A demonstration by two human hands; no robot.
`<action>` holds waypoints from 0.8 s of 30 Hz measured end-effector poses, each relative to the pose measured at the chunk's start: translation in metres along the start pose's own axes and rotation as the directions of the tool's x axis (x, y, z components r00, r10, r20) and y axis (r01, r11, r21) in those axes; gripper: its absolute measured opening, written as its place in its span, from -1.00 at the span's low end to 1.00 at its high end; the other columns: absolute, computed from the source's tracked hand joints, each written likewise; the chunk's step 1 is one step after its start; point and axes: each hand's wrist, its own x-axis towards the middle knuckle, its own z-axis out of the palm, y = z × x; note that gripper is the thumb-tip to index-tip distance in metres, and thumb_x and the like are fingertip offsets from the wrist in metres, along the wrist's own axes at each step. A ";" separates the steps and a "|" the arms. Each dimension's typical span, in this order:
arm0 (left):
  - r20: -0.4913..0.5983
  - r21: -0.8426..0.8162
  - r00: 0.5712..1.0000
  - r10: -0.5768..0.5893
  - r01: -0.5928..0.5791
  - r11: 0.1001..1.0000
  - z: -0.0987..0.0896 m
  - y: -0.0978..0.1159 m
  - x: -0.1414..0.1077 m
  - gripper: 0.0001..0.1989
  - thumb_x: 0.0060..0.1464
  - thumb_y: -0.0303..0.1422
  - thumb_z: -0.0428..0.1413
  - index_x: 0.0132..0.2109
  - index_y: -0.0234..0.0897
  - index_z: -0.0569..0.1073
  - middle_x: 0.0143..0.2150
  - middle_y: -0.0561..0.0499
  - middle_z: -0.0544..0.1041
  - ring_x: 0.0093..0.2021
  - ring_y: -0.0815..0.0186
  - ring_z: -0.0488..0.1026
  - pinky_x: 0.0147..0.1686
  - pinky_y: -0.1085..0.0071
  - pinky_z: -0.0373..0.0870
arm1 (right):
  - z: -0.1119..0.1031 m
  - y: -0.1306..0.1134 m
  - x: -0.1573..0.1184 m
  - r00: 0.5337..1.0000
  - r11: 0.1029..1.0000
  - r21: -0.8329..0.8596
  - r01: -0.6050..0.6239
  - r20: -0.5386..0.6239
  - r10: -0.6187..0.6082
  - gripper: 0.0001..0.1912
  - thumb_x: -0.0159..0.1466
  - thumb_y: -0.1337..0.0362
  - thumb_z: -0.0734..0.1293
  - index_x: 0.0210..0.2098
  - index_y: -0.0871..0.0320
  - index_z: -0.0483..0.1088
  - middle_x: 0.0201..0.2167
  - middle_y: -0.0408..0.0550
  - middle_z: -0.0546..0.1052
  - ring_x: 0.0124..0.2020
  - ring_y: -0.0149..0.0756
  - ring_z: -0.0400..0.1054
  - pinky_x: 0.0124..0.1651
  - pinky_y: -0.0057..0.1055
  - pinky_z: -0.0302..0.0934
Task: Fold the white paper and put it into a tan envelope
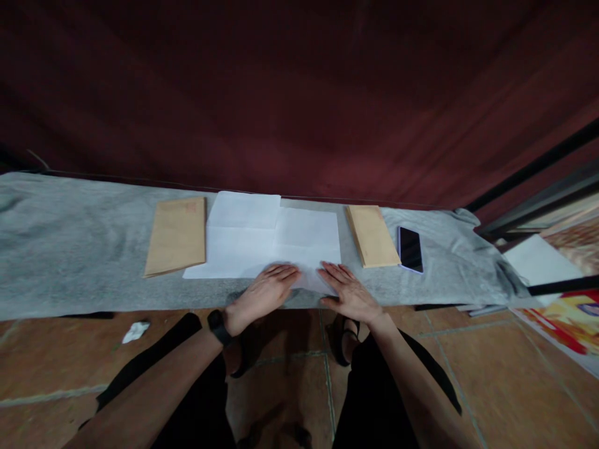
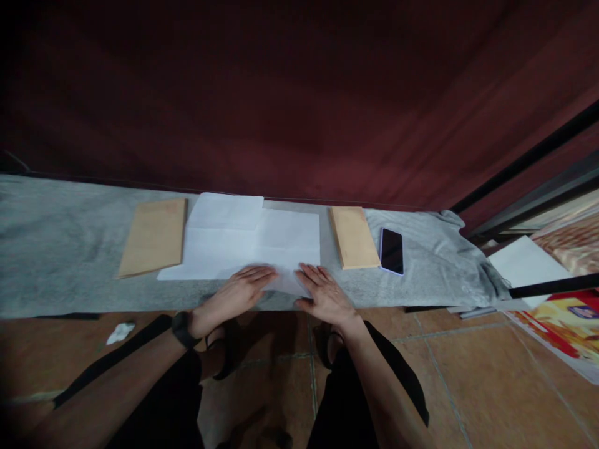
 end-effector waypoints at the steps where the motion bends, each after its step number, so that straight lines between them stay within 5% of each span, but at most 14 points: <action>1: -0.023 -0.006 1.000 -0.009 0.009 1.000 -0.002 -0.002 0.001 -0.58 0.21 -0.52 0.04 0.18 -0.25 0.49 0.18 -0.15 0.55 0.19 0.14 0.47 0.25 0.13 0.32 | -0.002 0.002 0.000 1.000 1.000 0.024 -0.007 -0.007 0.007 -0.30 0.33 0.14 0.38 0.40 0.05 0.16 0.41 0.06 0.22 0.42 -0.09 0.11 0.46 0.02 -0.02; 6: -0.181 -0.125 0.975 -0.129 0.107 0.986 -0.015 -0.017 0.004 -0.55 0.13 -0.47 0.11 0.17 -0.18 0.51 0.13 -0.10 0.59 0.14 0.10 0.50 0.20 0.12 0.38 | -0.015 0.012 -0.001 0.979 0.979 0.144 -0.143 -0.127 0.162 -0.55 0.37 0.37 0.22 0.20 -0.04 0.45 0.16 -0.08 0.54 0.17 -0.17 0.44 0.27 -0.14 0.31; 10: -0.282 -0.395 0.895 -0.345 0.220 0.892 -0.021 -0.034 0.009 -0.47 0.16 -0.27 0.16 0.28 -0.14 0.41 0.23 -0.07 0.51 0.20 0.11 0.46 0.24 0.16 0.35 | -0.027 0.014 0.001 0.933 0.939 0.306 -0.156 -0.265 0.242 -0.56 0.34 0.39 0.22 0.11 -0.08 0.52 0.05 -0.14 0.61 0.05 -0.21 0.52 0.16 -0.22 0.40; 13: -0.283 -0.614 0.826 -0.488 0.235 0.754 -0.019 -0.045 0.016 -0.37 0.11 -0.14 0.21 0.29 -0.19 0.38 0.28 -0.12 0.45 0.24 0.09 0.42 0.24 0.15 0.33 | -0.035 0.009 0.007 0.869 0.885 0.456 -0.097 -0.394 0.298 -0.69 0.35 0.27 0.27 -0.01 -0.03 0.59 -0.04 -0.12 0.64 0.01 -0.20 0.53 0.11 -0.24 0.41; 15: -0.257 -0.714 0.786 -0.562 0.237 0.659 -0.016 -0.049 0.021 -0.32 0.07 -0.13 0.24 0.31 -0.19 0.35 0.33 -0.15 0.40 0.29 0.06 0.36 0.25 0.12 0.32 | -0.039 0.004 0.012 0.786 0.828 0.556 -0.071 -0.480 0.389 -0.75 0.33 0.19 0.33 -0.09 0.02 0.62 -0.10 -0.09 0.67 -0.05 -0.19 0.55 0.05 -0.26 0.43; 20: -0.250 -0.795 0.723 -0.644 0.227 0.563 -0.017 -0.049 0.030 -0.35 0.06 -0.19 0.25 0.30 -0.08 0.34 0.47 -0.10 0.15 0.45 0.02 0.09 0.34 0.04 0.15 | -0.048 -0.009 0.021 0.564 0.564 0.821 0.083 -0.506 0.653 -0.82 0.19 0.12 0.47 -0.30 0.10 0.61 -0.35 -0.14 0.65 -0.26 -0.24 0.54 -0.11 -0.32 0.45; 24: -0.286 -0.860 0.674 -0.682 0.134 0.492 -0.023 -0.046 0.035 -0.21 0.08 -0.24 0.21 0.42 0.02 0.13 0.51 -0.06 0.05 0.49 0.04 -0.01 0.38 0.03 0.09 | -0.059 -0.010 0.022 0.539 0.275 0.914 0.300 -0.400 0.741 -0.69 0.16 0.14 0.51 -0.13 0.09 0.56 -0.16 -0.09 0.66 -0.04 -0.18 0.53 0.09 -0.22 0.42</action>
